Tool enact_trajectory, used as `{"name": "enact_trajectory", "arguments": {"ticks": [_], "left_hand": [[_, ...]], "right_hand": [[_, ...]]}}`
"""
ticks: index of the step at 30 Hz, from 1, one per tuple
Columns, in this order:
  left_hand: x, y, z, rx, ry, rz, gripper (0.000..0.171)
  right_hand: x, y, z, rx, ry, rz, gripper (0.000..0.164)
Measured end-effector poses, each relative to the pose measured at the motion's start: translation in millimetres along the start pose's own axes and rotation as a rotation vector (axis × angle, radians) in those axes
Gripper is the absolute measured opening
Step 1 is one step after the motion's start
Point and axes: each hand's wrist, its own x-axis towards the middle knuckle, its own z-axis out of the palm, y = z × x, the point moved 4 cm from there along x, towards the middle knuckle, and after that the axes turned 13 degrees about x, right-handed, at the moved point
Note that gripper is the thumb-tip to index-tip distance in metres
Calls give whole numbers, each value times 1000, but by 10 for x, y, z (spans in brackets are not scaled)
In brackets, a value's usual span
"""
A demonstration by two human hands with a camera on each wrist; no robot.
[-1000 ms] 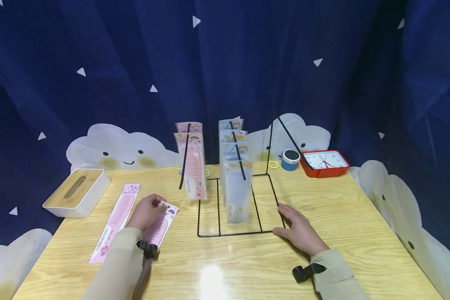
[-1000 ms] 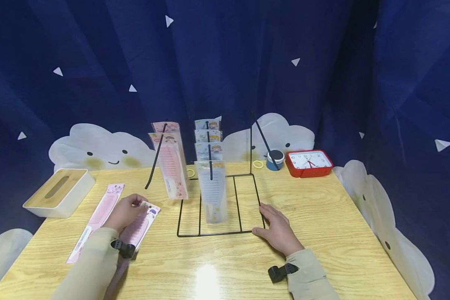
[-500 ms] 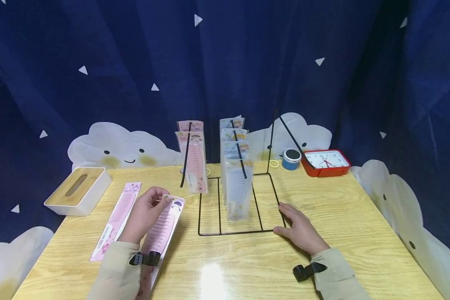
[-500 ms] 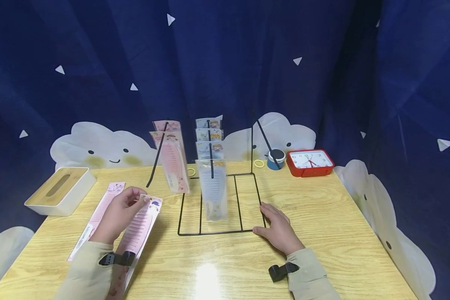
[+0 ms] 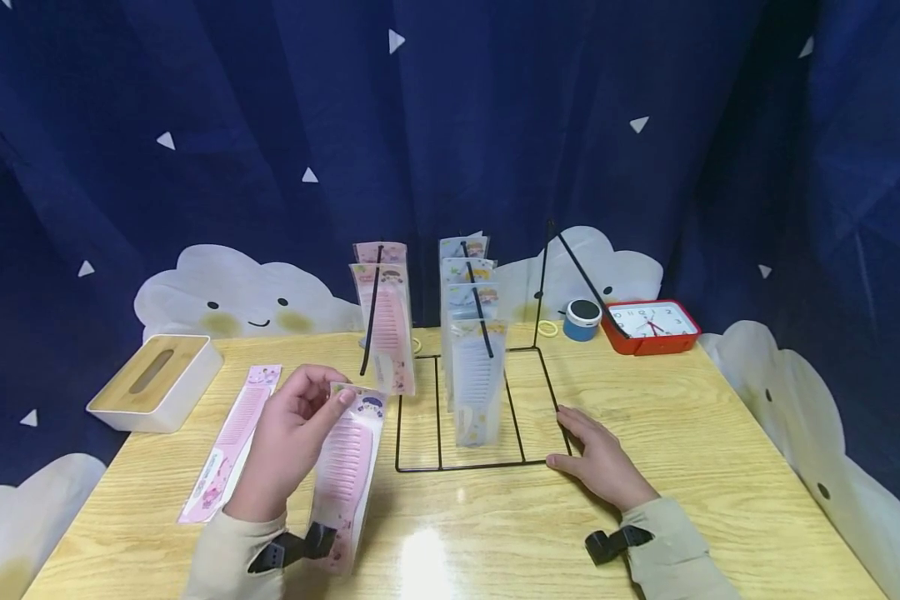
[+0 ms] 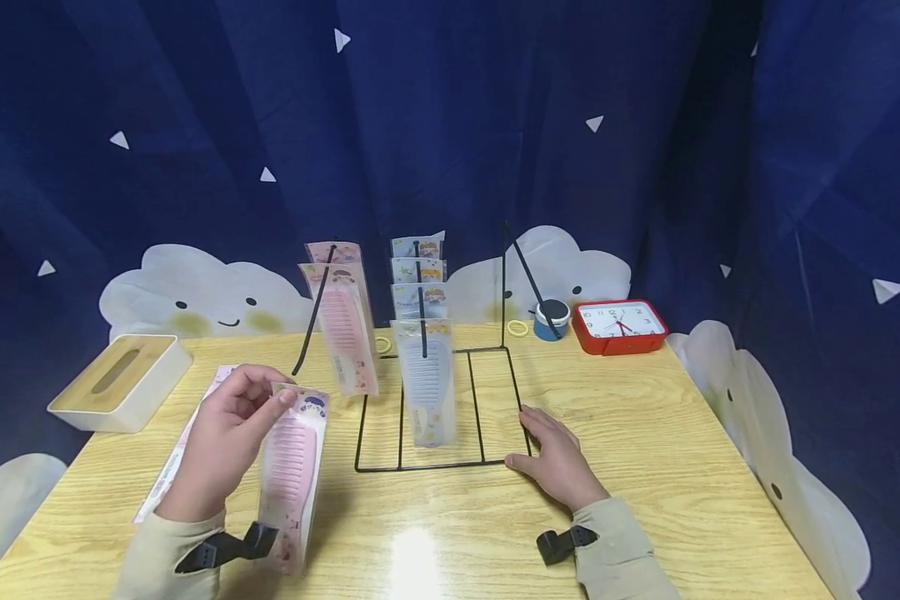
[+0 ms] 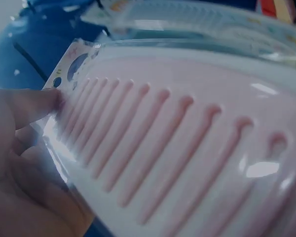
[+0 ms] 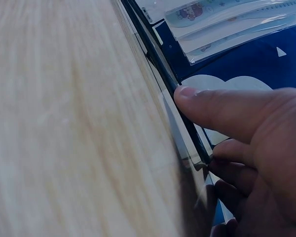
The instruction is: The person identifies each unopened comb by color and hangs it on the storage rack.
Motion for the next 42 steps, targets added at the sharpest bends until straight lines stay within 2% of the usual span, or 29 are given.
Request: {"name": "enact_trajectory", "arguments": {"ticks": [5, 10, 20, 29, 35, 42], "left_hand": [[-23, 225, -49, -91, 93, 63, 10], [3, 321, -65, -218, 162, 123, 15], [-7, 374, -27, -279, 168, 152, 15], [-55, 467, -37, -350, 175, 240, 18], [-30, 503, -24, -343, 186, 207, 16], [-7, 502, 2, -327, 181, 199, 16]], "right_hand": [[0, 0, 3, 0, 0, -2, 77], [-2, -18, 1, -1, -2, -2, 77], [-10, -38, 4, 1, -12, 2, 76], [-9, -23, -4, -3, -6, 5, 77], [-20, -21, 5, -7, -9, 2, 77], [-12, -29, 3, -6, 0, -7, 76]]}}
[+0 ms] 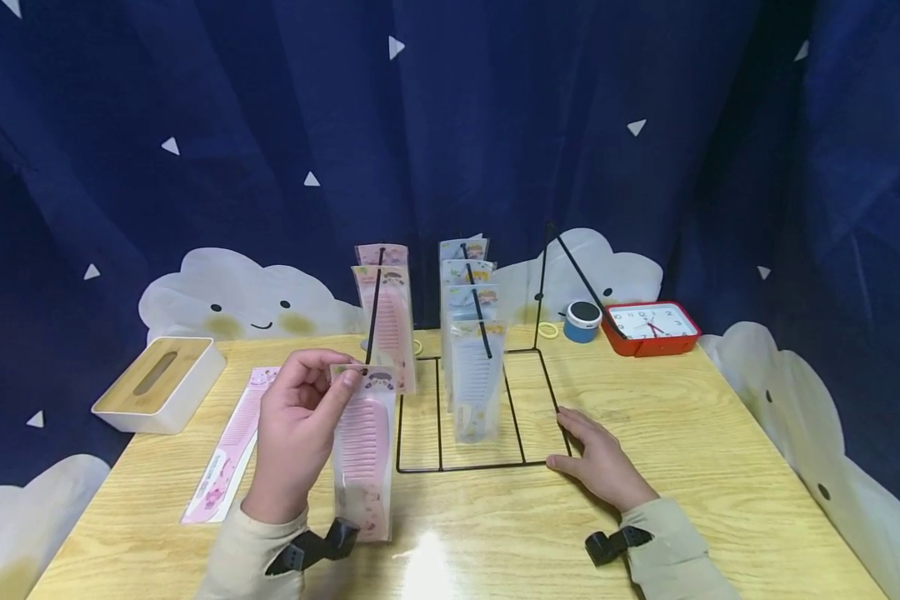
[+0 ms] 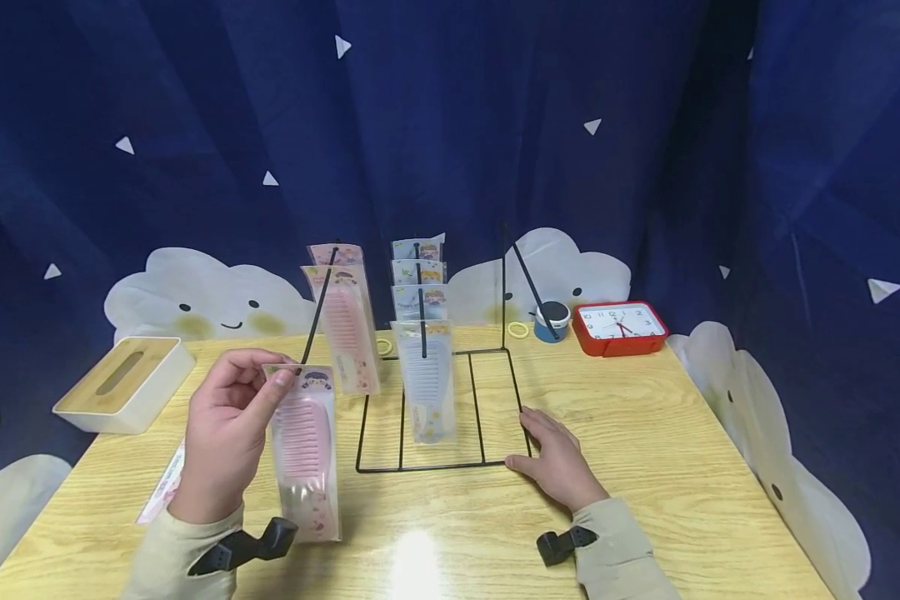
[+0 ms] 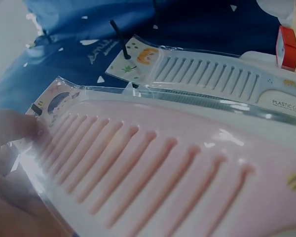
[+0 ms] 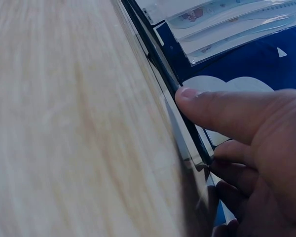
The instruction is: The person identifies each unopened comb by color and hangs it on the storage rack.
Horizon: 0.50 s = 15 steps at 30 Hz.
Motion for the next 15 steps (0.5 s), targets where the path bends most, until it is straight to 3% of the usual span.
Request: {"name": "enact_trajectory", "arguments": {"ticks": [9, 15], "left_hand": [[119, -128, 34, 77, 12, -92, 15], [223, -231, 76, 61, -1, -115, 16]], "right_hand": [[2, 25, 9, -5, -2, 7, 77], [2, 21, 4, 2, -5, 1, 77]]}}
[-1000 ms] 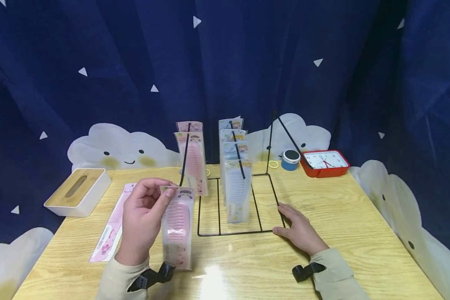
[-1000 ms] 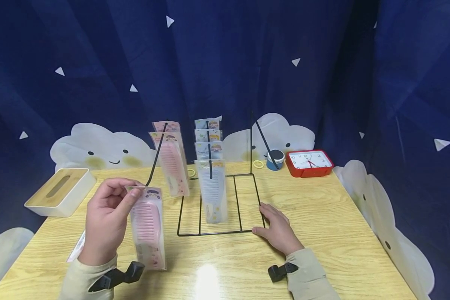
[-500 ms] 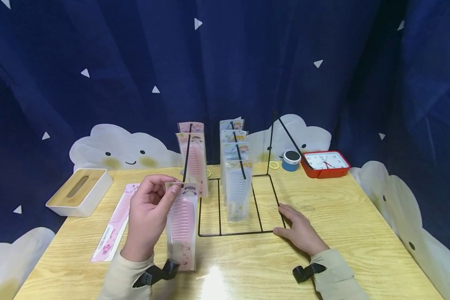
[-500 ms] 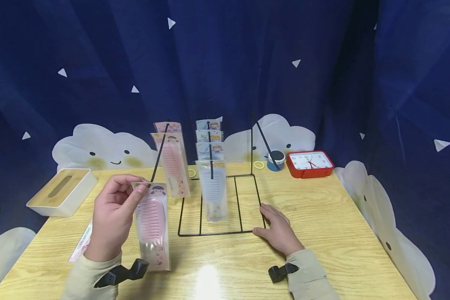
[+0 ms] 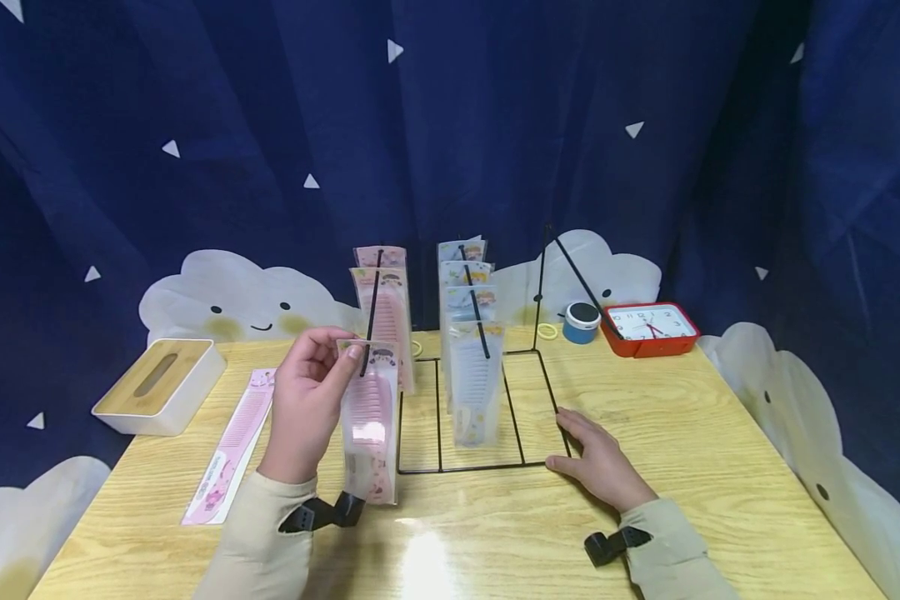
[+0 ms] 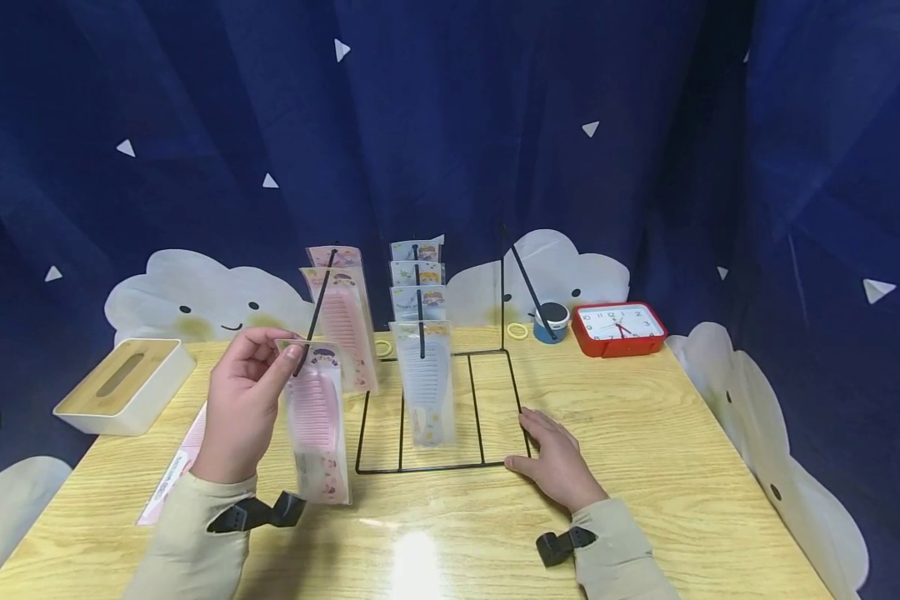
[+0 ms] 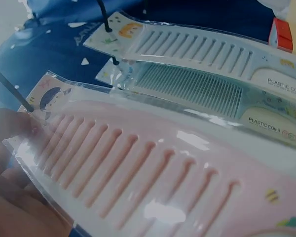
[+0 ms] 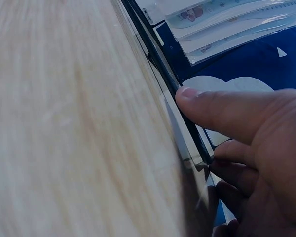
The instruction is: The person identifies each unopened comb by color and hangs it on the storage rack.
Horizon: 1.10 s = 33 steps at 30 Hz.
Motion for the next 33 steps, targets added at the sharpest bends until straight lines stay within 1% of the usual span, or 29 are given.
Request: {"name": "enact_trajectory", "arguments": {"ticks": [8, 12, 18, 21, 26, 33], "left_hand": [[171, -116, 62, -21, 17, -28, 15], [264, -165, 99, -50, 20, -21, 16], [405, -239, 152, -48, 32, -26, 12], [470, -259, 176, -61, 40, -19, 13], [541, -281, 187, -58, 39, -17, 14], [589, -280, 195, -60, 30, -14, 16]], "right_hand": [[-2, -4, -5, -11, 4, -7, 76], [0, 0, -7, -15, 5, -3, 76], [-3, 2, -6, -8, 3, 5, 77], [-5, -3, -10, -5, 3, 6, 77], [-6, -1, -8, -3, 4, 6, 77], [1, 12, -14, -7, 12, 0, 76]]}}
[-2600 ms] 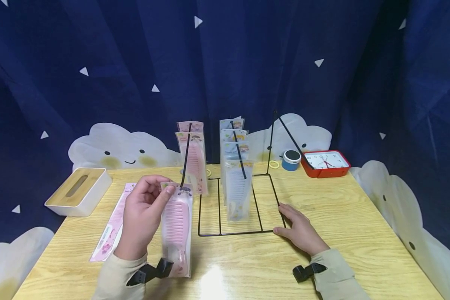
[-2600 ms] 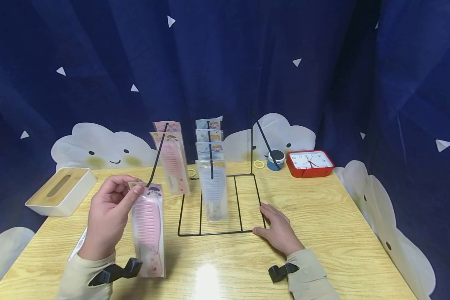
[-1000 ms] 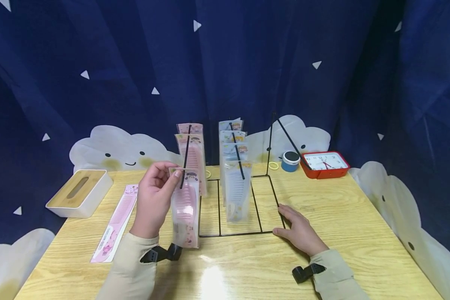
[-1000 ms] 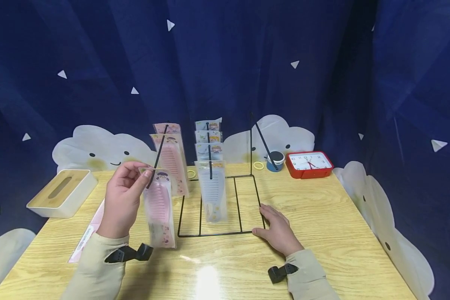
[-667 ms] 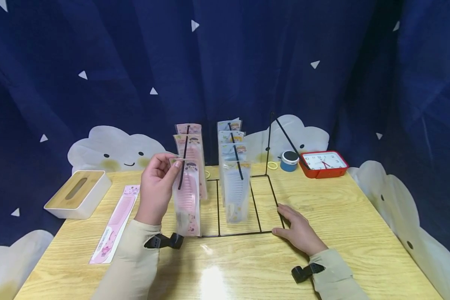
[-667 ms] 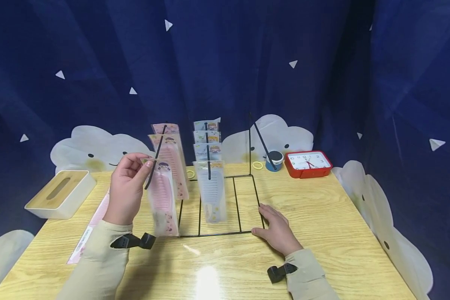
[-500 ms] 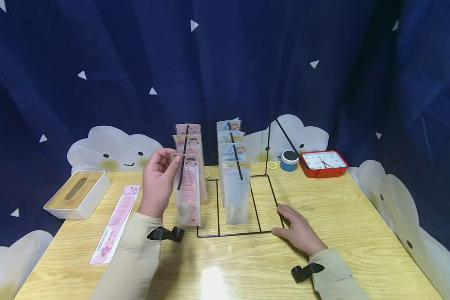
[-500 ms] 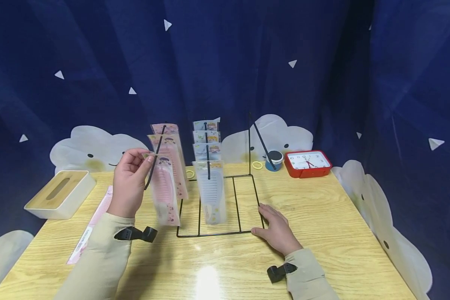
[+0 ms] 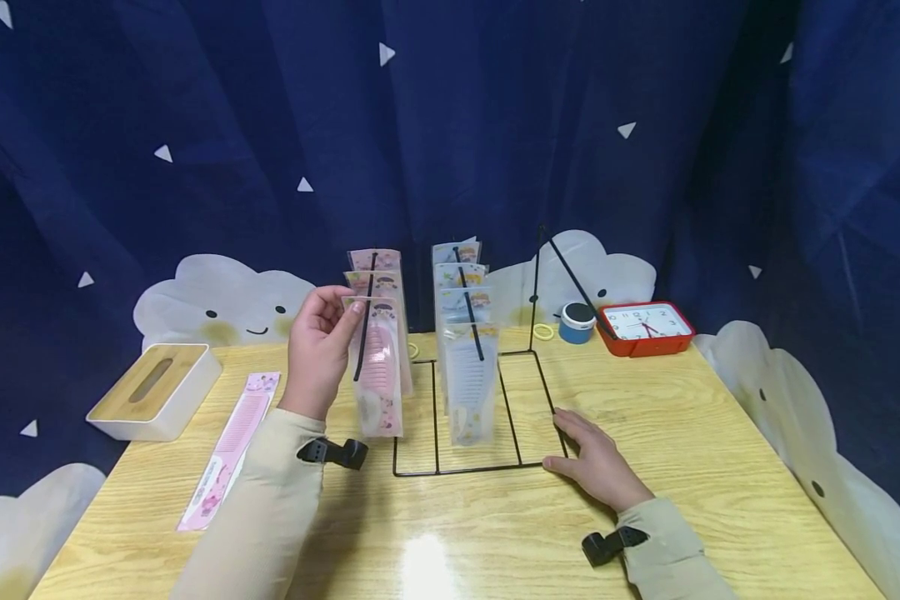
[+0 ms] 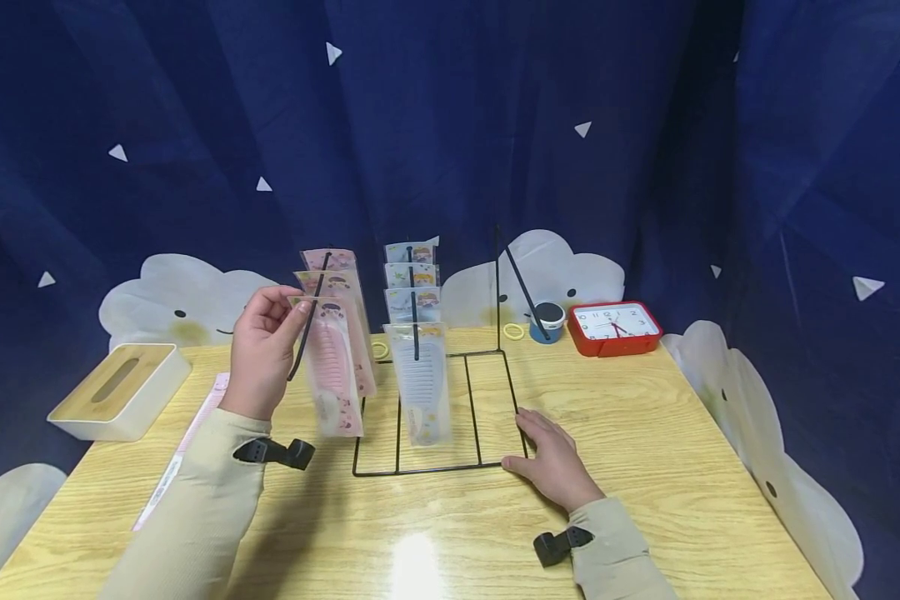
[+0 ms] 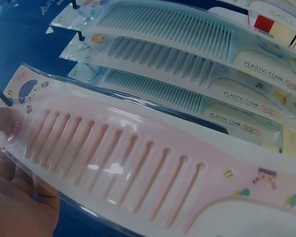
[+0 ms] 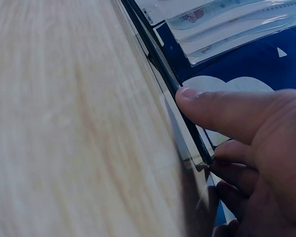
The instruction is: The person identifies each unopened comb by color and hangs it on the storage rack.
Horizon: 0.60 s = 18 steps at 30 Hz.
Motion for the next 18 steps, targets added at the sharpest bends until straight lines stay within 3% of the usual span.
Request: {"name": "enact_trajectory", "arguments": {"ticks": [9, 18], "left_hand": [[-28, -165, -125, -54, 8, -17, 16], [-128, -667, -436, 52, 77, -130, 12]], "right_hand": [[-6, -15, 12, -7, -5, 3, 77], [-4, -8, 13, -8, -3, 14, 77]]}}
